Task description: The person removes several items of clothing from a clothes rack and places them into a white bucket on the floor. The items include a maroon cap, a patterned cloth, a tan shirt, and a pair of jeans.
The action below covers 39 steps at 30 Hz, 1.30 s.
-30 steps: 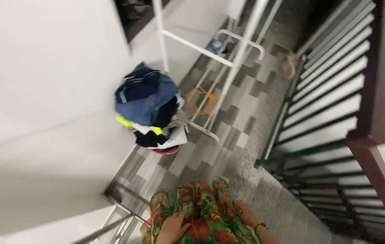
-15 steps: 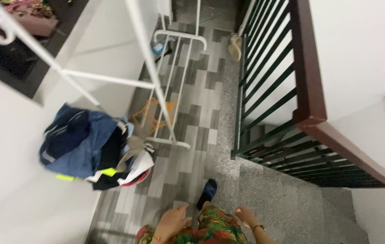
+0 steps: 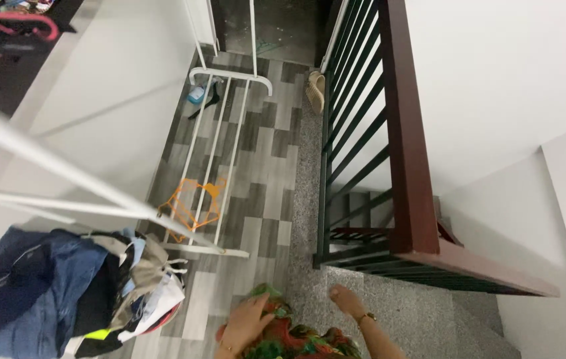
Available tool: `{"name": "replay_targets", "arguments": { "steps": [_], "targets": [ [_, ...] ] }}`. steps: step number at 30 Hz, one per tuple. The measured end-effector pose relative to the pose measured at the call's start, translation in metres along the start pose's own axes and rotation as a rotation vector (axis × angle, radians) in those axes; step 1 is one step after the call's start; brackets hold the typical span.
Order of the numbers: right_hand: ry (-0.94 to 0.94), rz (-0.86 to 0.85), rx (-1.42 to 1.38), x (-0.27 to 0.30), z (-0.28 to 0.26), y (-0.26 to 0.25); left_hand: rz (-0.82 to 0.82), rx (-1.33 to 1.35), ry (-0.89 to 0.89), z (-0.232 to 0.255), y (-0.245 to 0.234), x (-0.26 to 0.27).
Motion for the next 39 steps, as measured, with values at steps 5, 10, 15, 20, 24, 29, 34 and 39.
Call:
{"name": "replay_targets", "arguments": {
  "steps": [5,10,15,20,24,29,34,39],
  "targets": [
    [0.087,-0.079,-0.146,-0.044,-0.068,-0.035,-0.268,-0.117,-0.026,-0.033,-0.002,-0.081],
    [0.060,-0.086,-0.268,-0.105,-0.122,-0.085,-0.091,-0.041,0.059,-0.035,-0.076,-0.138],
    [0.174,-0.090,-0.524,-0.187,-0.178,-0.152,-0.003,-0.226,-0.014,-0.068,-0.176,-0.225],
    [-0.034,0.049,-0.168,-0.333,-0.157,-0.189,0.086,-0.190,-0.070,-0.064,-0.313,-0.243],
    [0.027,0.109,-0.106,-0.348,-0.209,-0.222,0.192,-0.286,-0.131,-0.089,-0.339,-0.280],
    [-0.008,-0.024,-0.136,-0.399,-0.195,-0.248,-0.044,-0.173,-0.089,-0.112,-0.356,-0.317],
    [-0.460,-0.284,1.056,-0.493,-0.134,-0.251,-0.197,-0.219,-0.102,-0.158,-0.339,-0.366],
    [-0.157,-0.070,0.126,-0.531,-0.162,-0.311,-0.174,-0.160,-0.238,-0.168,-0.358,-0.428]
  ]
}}
Point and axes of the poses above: each hand's wrist, its own x-axis away from the middle knuckle, its own y-axis out of the palm, z = x × y, the point moved 1 cm from there along -x, towards the middle knuckle, and after that the axes turned 9 degrees about -x, right-handed, at the moved point
